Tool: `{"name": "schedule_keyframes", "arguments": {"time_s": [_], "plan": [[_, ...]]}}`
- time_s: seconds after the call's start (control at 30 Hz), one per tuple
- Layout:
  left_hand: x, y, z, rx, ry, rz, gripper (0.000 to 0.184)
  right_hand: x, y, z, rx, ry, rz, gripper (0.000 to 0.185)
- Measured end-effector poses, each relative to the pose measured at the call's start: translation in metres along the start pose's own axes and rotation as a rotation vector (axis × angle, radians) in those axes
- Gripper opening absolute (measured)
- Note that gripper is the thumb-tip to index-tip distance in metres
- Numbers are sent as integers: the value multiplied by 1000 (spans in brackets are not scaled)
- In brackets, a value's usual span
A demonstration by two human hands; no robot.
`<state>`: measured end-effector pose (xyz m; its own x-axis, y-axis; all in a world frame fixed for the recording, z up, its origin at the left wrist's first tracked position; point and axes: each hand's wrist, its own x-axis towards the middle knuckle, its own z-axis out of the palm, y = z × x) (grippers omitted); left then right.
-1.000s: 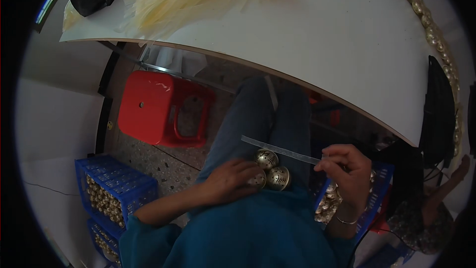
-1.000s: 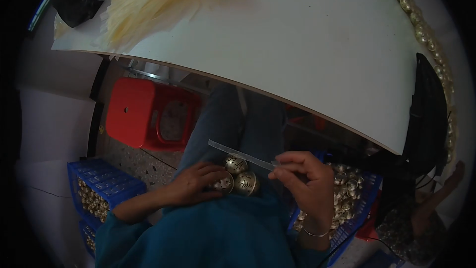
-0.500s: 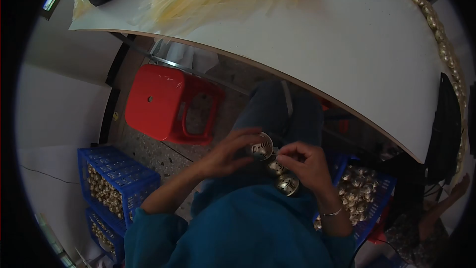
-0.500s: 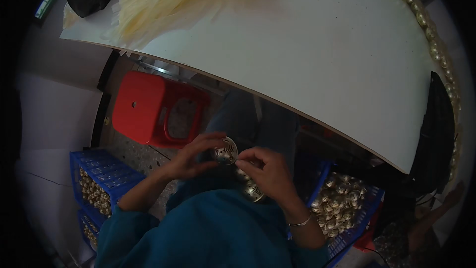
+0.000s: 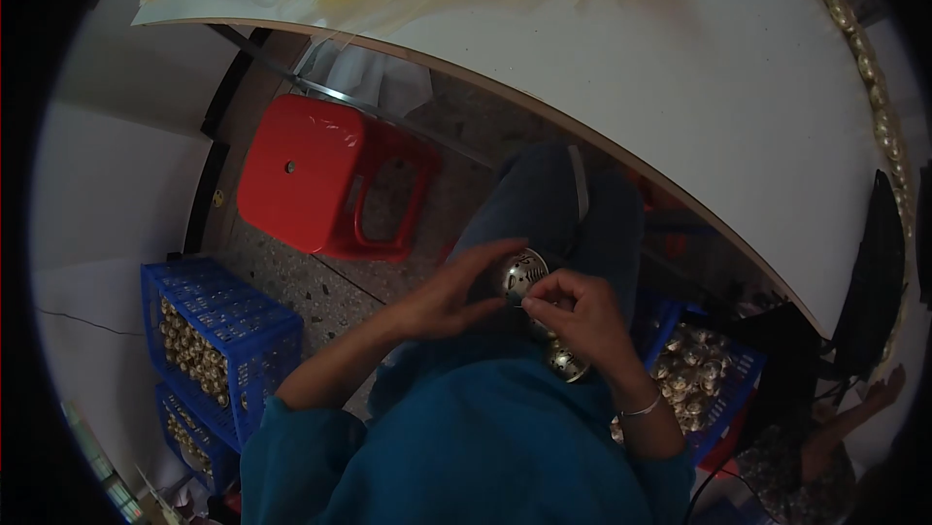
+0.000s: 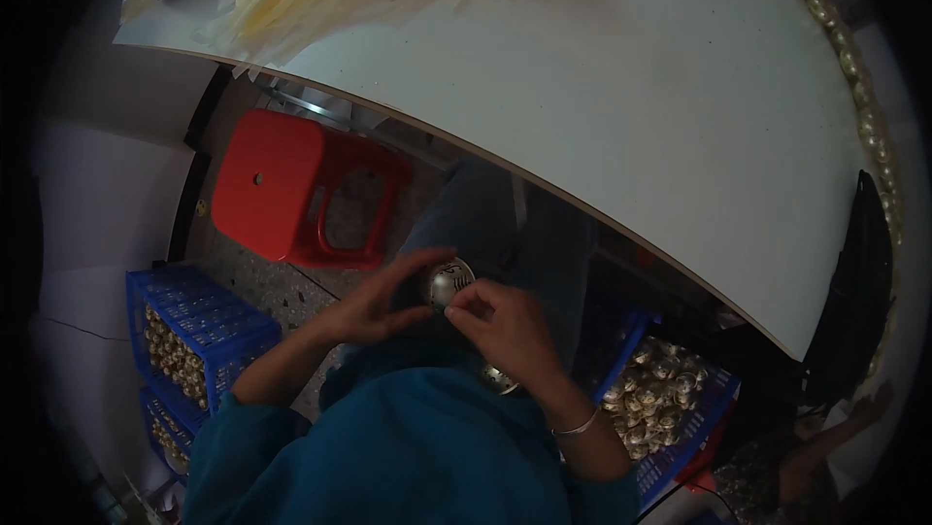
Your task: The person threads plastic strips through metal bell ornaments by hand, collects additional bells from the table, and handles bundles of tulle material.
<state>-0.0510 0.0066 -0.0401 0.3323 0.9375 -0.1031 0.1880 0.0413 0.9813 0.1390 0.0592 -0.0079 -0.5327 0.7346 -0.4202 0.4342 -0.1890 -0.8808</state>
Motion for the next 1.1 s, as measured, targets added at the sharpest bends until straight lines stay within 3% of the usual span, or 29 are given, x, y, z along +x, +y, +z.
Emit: {"name": "schedule_keyframes", "arguments": {"time_s": [0.27,0.43,0.67,0.83,1.1], "plan": [[1,-4,4,37,59,88,60,4,-1,2,-6,1,34,12],[1,-5,8,42,82,105,54,8,-10,1,-224,-4,-1,13],[-2,-7,6,37,159,128,52,5,-15,-2,-176,15,-1,10],[1,-9,5,151,165,188,53,6,-11,-1,31,29,80,8],[3,-6,6,197,148,191,55,12,-8,-2,-144,8,66,13]]}}
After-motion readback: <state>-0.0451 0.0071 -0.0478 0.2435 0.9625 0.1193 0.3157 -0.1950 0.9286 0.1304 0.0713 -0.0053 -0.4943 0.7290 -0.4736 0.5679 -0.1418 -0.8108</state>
